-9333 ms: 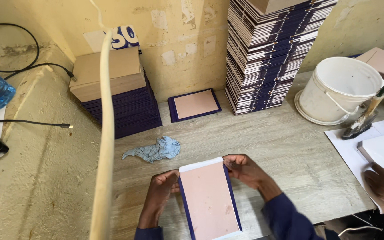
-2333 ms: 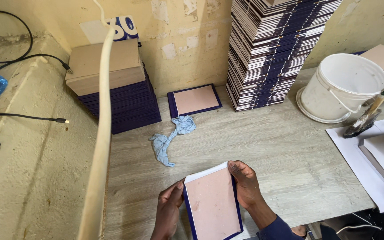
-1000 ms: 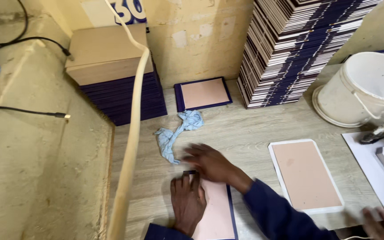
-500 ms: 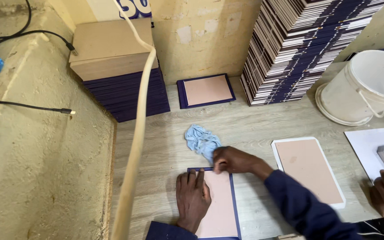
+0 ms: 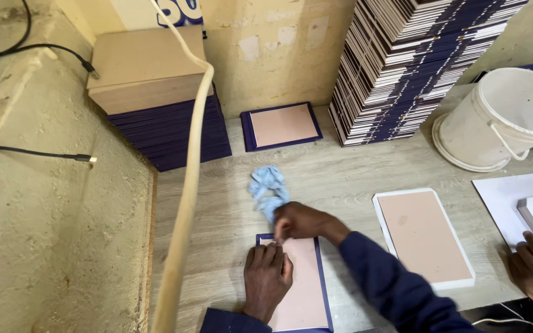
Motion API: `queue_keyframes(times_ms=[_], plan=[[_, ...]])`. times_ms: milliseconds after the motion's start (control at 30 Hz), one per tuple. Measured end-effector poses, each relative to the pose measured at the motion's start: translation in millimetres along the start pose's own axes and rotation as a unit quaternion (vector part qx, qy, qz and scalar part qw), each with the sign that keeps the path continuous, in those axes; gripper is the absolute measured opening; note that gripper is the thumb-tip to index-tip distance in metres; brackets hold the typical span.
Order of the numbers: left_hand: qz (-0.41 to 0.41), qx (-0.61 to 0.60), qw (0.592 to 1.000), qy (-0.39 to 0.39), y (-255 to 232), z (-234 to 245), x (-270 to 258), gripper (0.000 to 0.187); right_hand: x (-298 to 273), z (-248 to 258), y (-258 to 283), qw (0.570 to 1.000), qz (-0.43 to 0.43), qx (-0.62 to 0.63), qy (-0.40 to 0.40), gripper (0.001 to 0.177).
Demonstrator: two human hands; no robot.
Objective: The person wraps a book with a light pink cover in a dark blue cover sheet. They align the cover, fold the edges, and smooth the surface with their hands. The finished book is placed on a stack of similar books on the table.
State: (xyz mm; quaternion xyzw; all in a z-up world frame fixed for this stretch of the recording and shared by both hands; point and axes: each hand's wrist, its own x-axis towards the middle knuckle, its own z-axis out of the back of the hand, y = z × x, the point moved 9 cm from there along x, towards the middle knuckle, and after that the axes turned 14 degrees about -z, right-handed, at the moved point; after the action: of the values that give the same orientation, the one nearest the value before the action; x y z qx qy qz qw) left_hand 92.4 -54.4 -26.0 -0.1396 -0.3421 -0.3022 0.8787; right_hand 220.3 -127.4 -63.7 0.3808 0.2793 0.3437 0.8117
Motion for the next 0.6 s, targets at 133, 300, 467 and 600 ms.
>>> queue_keyframes(times_ms=[133,300,467,600], plan=[[-0.013,-0.021,0.999,-0.019,-3.2,5.7,1.6,0.012,28.5,-15.1,-4.3,0.998,-0.032,-0.004,-0.052,0.012],[0.006,-0.009,1.0,-0.014,-2.7,5.2,-4.2,0.013,-59.9,27.9,-52.8,0.979,0.038,0.004,-0.201,0.007],[0.068,0.008,0.997,0.02,10.0,-18.8,-17.5,0.055,-128.1,14.1,-63.1,0.941,-0.129,0.016,-0.313,0.017],[0.089,0.019,0.996,0.021,13.2,-23.6,-22.6,0.047,-130.8,-4.0,-60.6,0.911,-0.192,-0.039,-0.364,0.029]])
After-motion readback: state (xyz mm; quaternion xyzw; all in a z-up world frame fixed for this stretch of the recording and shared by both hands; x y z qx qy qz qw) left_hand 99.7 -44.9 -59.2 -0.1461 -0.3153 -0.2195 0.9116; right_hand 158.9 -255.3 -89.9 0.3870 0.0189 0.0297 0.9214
